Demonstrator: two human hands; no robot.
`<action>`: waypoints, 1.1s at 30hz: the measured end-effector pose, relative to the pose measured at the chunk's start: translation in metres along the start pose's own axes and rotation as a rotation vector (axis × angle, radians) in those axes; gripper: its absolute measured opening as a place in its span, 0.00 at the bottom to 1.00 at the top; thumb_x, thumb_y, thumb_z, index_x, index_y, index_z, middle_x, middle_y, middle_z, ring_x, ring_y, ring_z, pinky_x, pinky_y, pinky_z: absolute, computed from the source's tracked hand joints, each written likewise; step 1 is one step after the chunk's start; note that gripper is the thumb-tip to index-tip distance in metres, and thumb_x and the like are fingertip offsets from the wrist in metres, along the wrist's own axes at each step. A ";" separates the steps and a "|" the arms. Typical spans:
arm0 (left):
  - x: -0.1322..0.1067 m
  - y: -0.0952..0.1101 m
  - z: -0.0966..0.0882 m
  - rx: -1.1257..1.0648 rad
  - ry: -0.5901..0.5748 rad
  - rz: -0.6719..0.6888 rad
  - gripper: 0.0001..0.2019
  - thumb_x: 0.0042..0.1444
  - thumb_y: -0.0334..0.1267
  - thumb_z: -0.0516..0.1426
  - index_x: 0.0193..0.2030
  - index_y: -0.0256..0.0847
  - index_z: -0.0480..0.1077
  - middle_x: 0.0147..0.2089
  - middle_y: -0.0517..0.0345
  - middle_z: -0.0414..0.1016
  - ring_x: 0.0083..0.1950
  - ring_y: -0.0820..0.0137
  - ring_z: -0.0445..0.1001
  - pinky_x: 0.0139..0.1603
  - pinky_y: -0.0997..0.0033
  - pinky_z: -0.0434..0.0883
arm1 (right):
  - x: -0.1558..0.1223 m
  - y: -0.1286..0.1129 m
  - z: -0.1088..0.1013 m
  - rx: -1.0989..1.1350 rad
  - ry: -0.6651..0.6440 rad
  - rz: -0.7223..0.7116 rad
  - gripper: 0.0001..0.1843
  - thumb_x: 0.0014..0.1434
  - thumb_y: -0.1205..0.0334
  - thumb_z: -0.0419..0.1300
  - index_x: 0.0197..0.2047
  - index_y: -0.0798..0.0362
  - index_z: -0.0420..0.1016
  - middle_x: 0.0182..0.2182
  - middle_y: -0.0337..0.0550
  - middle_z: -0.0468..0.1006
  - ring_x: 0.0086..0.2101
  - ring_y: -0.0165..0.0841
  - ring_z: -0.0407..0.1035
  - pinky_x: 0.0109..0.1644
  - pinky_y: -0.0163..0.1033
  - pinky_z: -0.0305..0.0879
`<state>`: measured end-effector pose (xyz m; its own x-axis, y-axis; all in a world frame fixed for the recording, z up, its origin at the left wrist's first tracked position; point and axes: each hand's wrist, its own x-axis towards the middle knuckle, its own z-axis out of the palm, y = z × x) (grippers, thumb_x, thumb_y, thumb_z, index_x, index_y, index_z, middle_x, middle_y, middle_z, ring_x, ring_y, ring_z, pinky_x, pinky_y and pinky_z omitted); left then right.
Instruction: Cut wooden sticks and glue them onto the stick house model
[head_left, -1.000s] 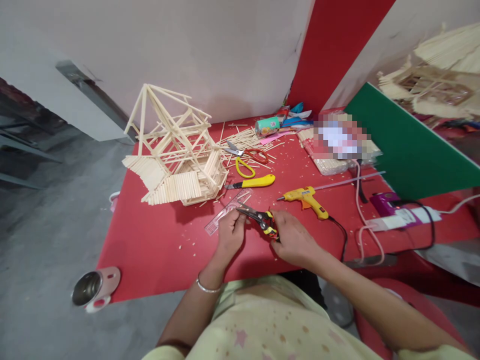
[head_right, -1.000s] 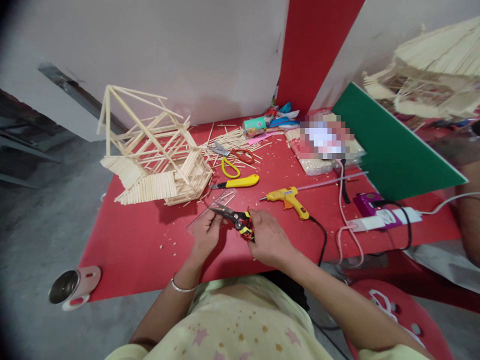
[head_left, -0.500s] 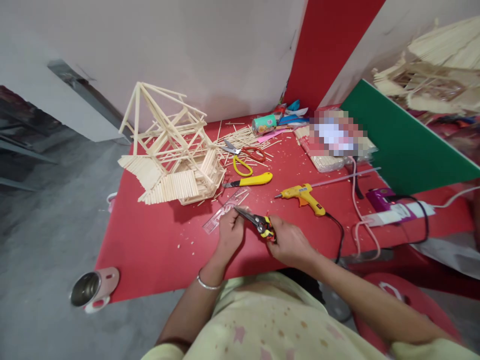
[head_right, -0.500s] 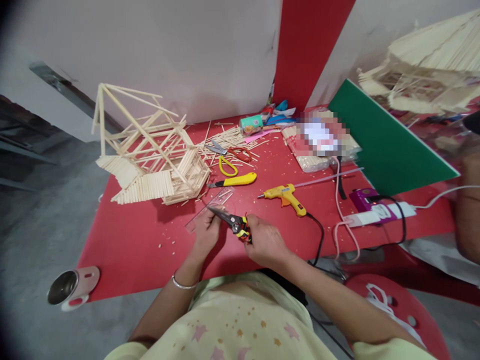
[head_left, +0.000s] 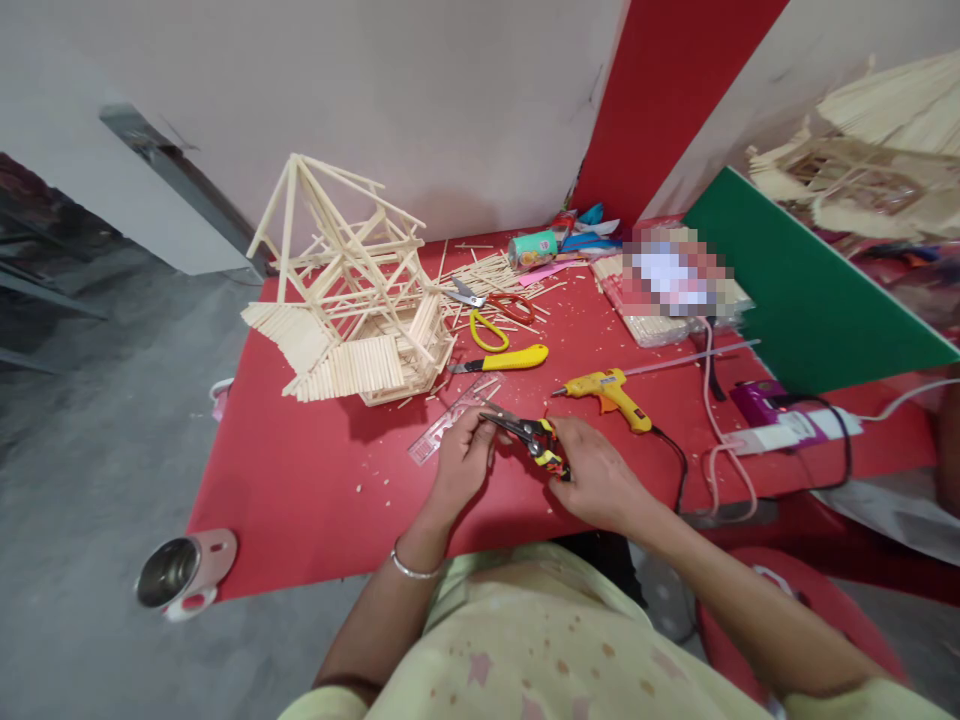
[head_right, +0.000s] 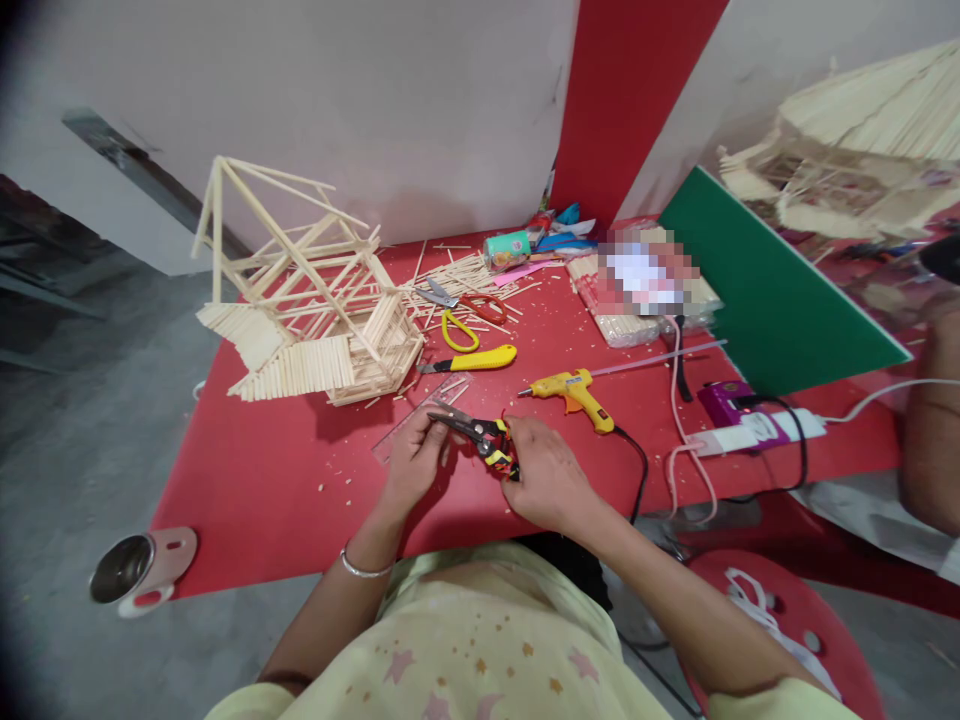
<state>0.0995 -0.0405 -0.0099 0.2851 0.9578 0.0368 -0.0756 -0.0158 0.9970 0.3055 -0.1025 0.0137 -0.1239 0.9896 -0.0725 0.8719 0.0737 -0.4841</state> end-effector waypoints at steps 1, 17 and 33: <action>0.000 0.000 -0.001 0.031 0.000 0.018 0.14 0.71 0.47 0.55 0.46 0.40 0.75 0.31 0.59 0.78 0.24 0.75 0.69 0.27 0.74 0.66 | 0.000 0.000 -0.001 -0.006 0.005 -0.003 0.38 0.51 0.66 0.57 0.67 0.65 0.64 0.60 0.67 0.72 0.60 0.55 0.69 0.66 0.57 0.64; -0.001 -0.002 -0.003 0.067 -0.013 0.045 0.13 0.71 0.46 0.54 0.46 0.41 0.76 0.31 0.58 0.77 0.33 0.69 0.76 0.41 0.68 0.73 | 0.001 0.000 -0.002 -0.037 0.012 -0.035 0.44 0.50 0.66 0.58 0.71 0.63 0.60 0.65 0.67 0.70 0.63 0.55 0.66 0.68 0.59 0.64; 0.000 0.003 -0.003 0.102 -0.011 0.012 0.13 0.70 0.44 0.55 0.42 0.40 0.76 0.29 0.59 0.76 0.31 0.70 0.75 0.37 0.70 0.70 | 0.002 -0.003 -0.002 0.004 -0.076 -0.008 0.43 0.51 0.67 0.57 0.71 0.63 0.60 0.64 0.66 0.70 0.63 0.52 0.68 0.68 0.57 0.63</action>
<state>0.0961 -0.0395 -0.0073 0.2949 0.9543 0.0491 0.0186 -0.0571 0.9982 0.3042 -0.1006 0.0169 -0.1665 0.9768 -0.1345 0.8691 0.0810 -0.4880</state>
